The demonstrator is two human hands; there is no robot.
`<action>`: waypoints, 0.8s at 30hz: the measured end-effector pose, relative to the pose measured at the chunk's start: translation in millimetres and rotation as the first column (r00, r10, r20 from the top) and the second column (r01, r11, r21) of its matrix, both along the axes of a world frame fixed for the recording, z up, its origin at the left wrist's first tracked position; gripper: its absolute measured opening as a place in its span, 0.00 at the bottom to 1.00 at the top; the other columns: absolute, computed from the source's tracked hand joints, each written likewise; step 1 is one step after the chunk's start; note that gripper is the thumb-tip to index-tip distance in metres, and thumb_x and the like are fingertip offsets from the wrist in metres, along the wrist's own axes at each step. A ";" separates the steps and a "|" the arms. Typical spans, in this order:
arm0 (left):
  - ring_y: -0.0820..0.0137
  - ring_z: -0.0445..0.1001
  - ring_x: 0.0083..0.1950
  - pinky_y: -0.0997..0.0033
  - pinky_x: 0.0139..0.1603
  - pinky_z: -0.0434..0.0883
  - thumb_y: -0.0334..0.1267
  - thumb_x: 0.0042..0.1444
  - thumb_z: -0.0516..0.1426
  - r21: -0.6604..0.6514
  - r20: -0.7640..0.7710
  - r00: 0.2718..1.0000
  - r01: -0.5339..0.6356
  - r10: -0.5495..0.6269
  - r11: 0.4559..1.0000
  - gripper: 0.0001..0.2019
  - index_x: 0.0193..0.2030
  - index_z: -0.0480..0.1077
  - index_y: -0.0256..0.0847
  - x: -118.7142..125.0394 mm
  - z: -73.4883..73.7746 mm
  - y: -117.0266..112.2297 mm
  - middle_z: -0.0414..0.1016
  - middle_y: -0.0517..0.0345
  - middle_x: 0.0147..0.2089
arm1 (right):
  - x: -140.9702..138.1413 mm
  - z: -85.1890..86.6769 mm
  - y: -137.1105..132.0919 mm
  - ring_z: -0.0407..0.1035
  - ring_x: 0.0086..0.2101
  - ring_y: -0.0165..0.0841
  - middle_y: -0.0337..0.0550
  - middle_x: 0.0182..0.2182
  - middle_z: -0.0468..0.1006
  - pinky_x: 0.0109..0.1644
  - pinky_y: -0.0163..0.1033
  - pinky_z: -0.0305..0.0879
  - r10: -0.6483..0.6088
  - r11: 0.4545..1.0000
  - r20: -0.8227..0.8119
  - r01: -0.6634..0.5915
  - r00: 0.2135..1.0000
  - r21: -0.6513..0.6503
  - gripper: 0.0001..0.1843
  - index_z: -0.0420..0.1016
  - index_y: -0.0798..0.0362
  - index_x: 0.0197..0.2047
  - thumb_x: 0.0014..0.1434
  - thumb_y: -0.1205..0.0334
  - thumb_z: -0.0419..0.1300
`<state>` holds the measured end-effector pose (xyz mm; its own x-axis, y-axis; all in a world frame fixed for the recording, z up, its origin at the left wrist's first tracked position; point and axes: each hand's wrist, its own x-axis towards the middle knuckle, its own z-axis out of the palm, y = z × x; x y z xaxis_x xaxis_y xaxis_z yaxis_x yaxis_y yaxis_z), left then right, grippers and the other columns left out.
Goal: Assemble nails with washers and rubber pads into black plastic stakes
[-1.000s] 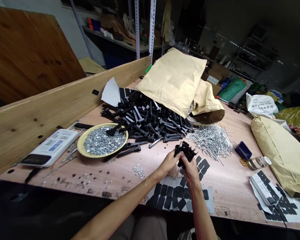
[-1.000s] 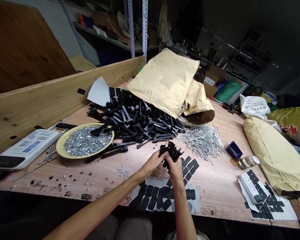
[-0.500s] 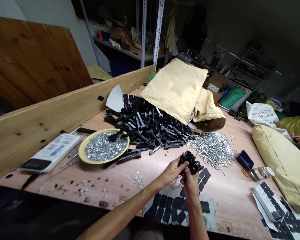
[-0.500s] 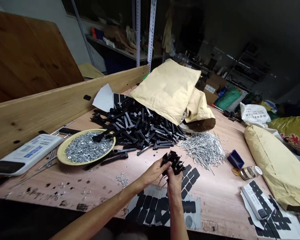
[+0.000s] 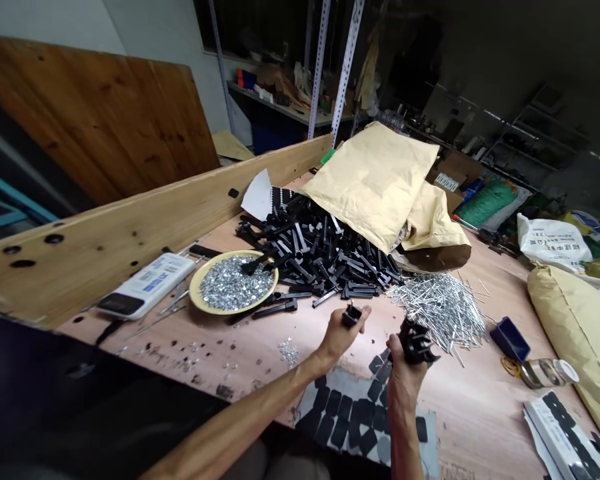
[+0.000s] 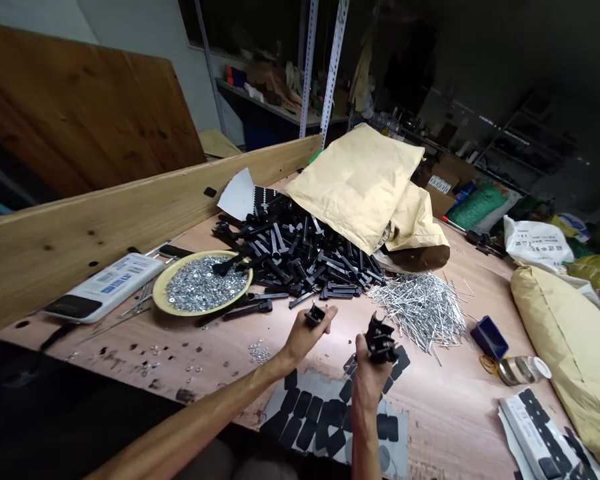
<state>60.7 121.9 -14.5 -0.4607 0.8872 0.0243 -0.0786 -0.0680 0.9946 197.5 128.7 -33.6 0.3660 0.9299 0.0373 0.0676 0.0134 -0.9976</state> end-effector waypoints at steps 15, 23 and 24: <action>0.73 0.64 0.22 0.73 0.27 0.62 0.51 0.47 0.60 0.030 -0.060 0.998 0.032 -0.030 0.999 0.19 0.15 0.64 0.40 -13.8 -14.9 2.6 0.65 0.62 0.17 | -17.2 -1.4 -4.0 0.72 0.25 0.33 0.42 0.25 0.78 0.32 0.39 0.73 0.017 0.998 -0.110 -0.023 0.994 -0.058 0.22 0.74 0.60 0.33 0.37 0.54 0.72; 0.80 0.52 0.15 0.75 0.19 0.55 0.55 0.45 0.59 -0.071 0.261 0.963 -0.055 0.072 0.996 0.25 0.10 0.56 0.41 -26.7 -22.6 13.5 0.53 0.68 0.11 | -18.3 -12.4 -2.2 0.72 0.24 0.32 0.38 0.23 0.76 0.29 0.37 0.73 0.041 0.996 -0.070 -0.046 0.997 -0.076 0.21 0.72 0.57 0.35 0.40 0.54 0.70; 0.81 0.50 0.14 0.76 0.18 0.53 0.54 0.44 0.60 -0.096 0.311 0.947 -0.055 0.082 0.994 0.24 0.12 0.57 0.40 -28.4 -24.4 15.3 0.52 0.69 0.11 | -18.3 -13.3 2.2 0.72 0.24 0.32 0.38 0.23 0.76 0.29 0.37 0.73 0.044 0.995 -0.080 -0.051 0.996 -0.088 0.21 0.72 0.57 0.34 0.40 0.54 0.70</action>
<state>32.3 137.2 -38.9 -0.4927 0.8456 -0.2055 -0.3859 -0.0006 0.9226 179.2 131.0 -46.9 0.3197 0.9446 -0.0742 -0.0087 -0.0754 -0.9971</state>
